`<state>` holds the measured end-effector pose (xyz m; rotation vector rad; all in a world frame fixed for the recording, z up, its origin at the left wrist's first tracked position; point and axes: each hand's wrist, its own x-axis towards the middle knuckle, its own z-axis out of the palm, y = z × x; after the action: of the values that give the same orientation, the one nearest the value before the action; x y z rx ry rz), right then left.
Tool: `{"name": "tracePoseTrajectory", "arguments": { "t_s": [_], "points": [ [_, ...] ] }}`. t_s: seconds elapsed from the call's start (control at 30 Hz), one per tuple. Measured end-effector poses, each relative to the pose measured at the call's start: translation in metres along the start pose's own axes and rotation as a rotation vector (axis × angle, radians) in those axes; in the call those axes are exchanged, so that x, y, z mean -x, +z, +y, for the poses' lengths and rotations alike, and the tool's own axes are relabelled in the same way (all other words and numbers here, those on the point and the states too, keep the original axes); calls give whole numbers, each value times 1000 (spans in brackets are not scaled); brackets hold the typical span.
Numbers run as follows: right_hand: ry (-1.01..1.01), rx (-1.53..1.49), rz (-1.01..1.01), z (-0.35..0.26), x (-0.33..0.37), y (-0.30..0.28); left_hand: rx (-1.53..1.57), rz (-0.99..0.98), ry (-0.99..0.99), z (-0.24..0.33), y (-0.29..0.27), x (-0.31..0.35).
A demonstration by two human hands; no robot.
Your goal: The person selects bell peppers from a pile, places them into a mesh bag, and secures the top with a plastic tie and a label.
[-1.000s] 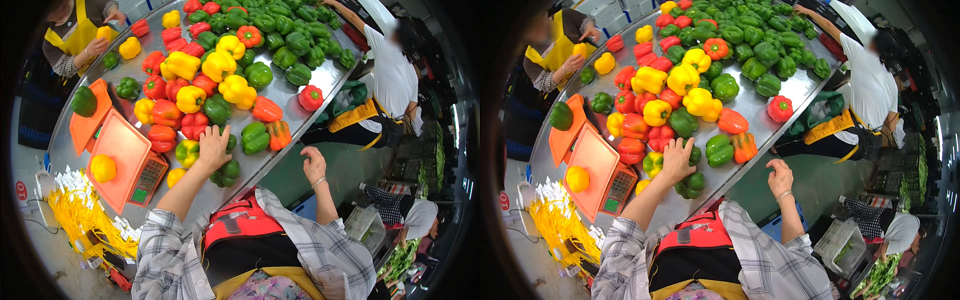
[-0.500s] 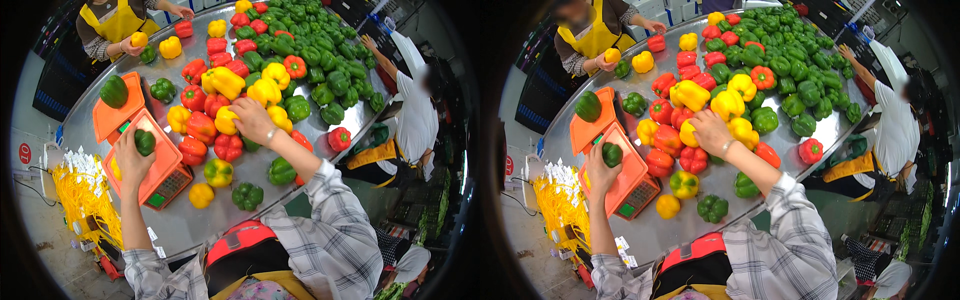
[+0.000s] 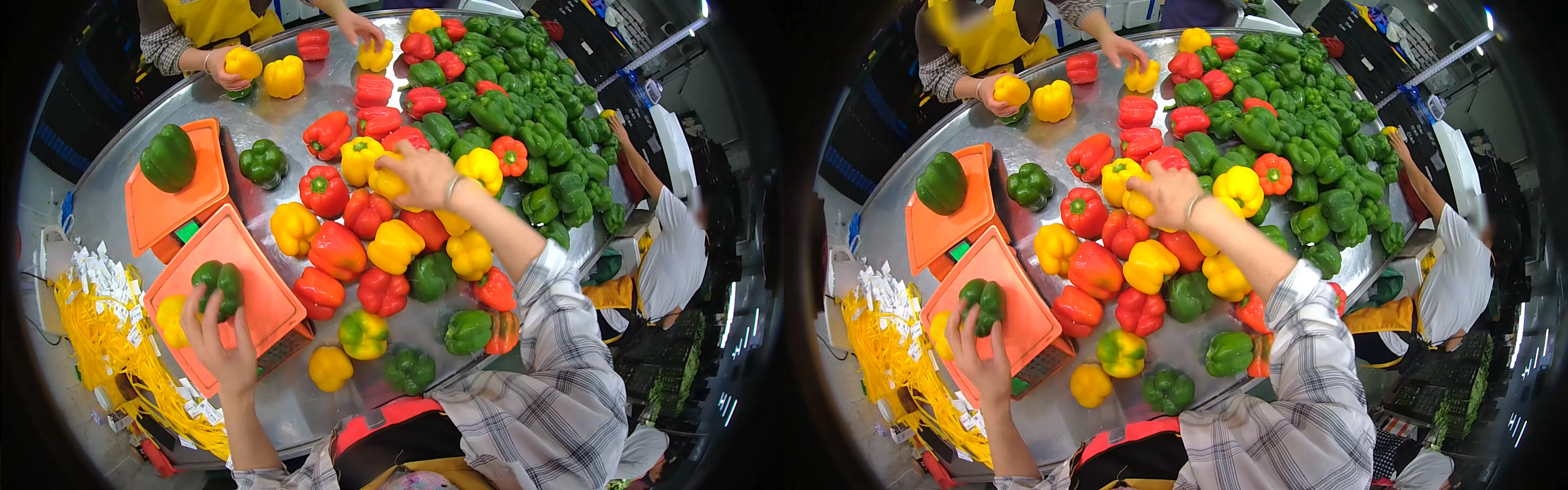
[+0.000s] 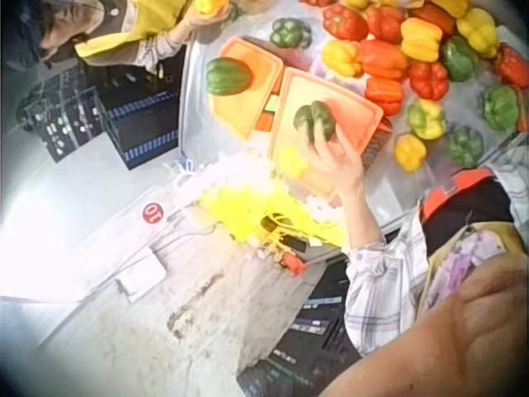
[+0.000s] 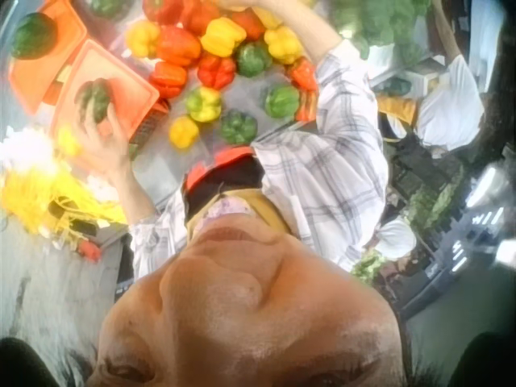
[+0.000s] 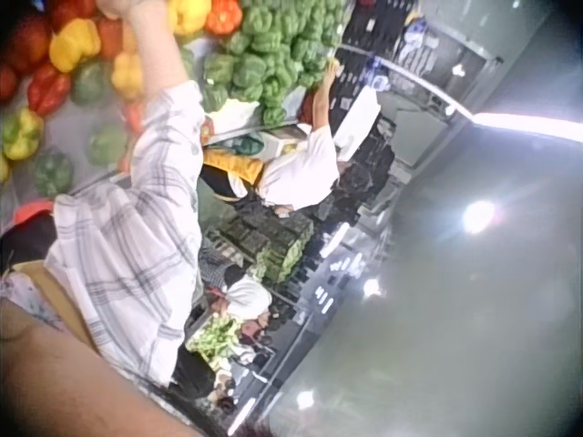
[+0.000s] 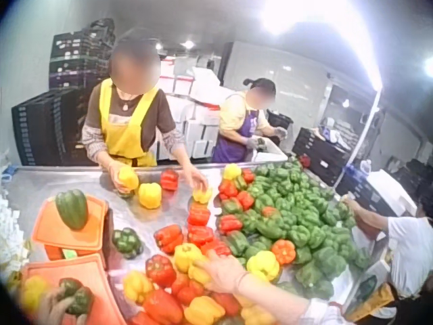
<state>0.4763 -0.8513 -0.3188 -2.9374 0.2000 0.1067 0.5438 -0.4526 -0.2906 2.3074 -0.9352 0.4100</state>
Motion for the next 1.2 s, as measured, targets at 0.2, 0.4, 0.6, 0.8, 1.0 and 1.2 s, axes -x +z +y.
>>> {"name": "tracePoseTrajectory", "arguments": {
  "t_s": [0.2, 0.4, 0.6, 0.8, 1.0, 1.2],
  "points": [
    [377, -62, -196, 107, -128, 16, 244, 32, 107, 44, 27, 6],
    [579, -586, -322, 116, -182, 52, 307, -53, -30, 46, 24, 27],
    [442, -630, 12, 95, -168, 47, 462, -56, -165, 55, 18, 53],
    [-160, -441, 226, -42, -123, -44, 509, -125, -168, 73, 14, 114],
    [-852, -398, 166, -254, -20, -58, 499, -214, -168, 78, 4, 168],
    [-850, -45, 189, -332, -3, 27, 300, -184, -141, 55, -25, 187]
  ]
}}
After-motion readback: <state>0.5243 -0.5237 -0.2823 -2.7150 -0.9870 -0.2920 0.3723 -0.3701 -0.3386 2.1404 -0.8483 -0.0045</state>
